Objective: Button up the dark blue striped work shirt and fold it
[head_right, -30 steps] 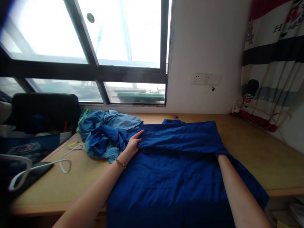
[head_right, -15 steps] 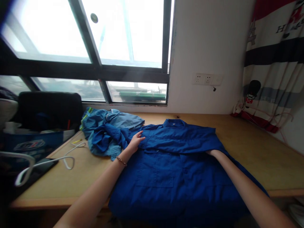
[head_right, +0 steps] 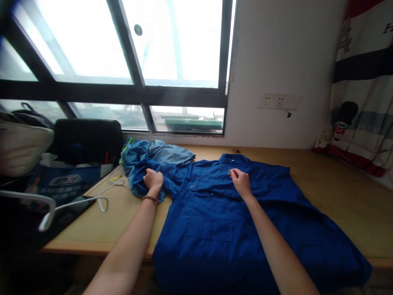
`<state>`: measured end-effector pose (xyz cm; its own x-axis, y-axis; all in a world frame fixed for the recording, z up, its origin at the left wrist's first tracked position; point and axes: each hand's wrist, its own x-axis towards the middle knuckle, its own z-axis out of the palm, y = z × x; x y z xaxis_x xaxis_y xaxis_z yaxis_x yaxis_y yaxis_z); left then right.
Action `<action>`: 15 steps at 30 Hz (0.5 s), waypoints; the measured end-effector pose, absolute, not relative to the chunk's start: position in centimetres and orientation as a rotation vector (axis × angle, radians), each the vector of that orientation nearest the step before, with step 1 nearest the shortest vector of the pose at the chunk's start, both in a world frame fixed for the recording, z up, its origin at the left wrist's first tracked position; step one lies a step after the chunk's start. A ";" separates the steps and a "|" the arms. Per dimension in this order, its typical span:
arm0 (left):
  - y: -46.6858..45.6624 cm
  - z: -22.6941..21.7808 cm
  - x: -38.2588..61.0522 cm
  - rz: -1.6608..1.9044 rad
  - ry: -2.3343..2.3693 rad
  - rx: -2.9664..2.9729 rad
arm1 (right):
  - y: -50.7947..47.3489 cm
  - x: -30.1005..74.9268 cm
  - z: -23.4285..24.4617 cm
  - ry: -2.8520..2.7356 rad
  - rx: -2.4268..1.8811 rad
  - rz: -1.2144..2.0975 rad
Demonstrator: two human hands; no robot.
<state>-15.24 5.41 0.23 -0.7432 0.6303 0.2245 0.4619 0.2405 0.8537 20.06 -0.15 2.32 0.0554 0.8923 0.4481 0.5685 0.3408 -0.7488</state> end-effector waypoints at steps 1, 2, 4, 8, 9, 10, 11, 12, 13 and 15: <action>5.8 0.4 -15.9 1.639 2.184 0.949 | 0.7 20.4 0.8 -1.568 -1.365 0.400; 6.1 0.6 -16.4 1.749 2.044 0.869 | 1.3 20.9 -0.5 -1.532 -1.380 0.411; 6.5 1.4 -17.1 1.857 1.853 0.796 | 2.0 21.8 -2.4 -1.453 -1.384 0.482; 5.9 3.1 -16.3 1.826 1.111 0.928 | 2.2 22.7 -2.9 -1.158 -1.301 0.793; 5.6 3.4 -15.6 1.748 0.899 0.951 | 2.2 22.6 -2.6 -1.102 -1.263 0.895; 5.3 3.6 -14.7 1.643 0.759 0.963 | 2.1 22.4 -2.3 -1.061 -1.220 0.997; 5.0 3.7 -13.8 1.530 0.709 0.967 | 2.0 22.3 -1.9 -1.033 -1.178 1.092; 4.9 3.8 -12.8 1.435 0.722 0.965 | 1.8 22.1 -1.6 -1.014 -1.141 1.176; 4.8 3.8 -11.8 1.380 0.779 0.964 | 1.7 21.9 -1.4 -1.001 -1.111 1.247; 4.7 3.7 -10.1 1.414 0.945 0.969 | 1.4 21.5 -1.0 -0.987 -1.069 1.354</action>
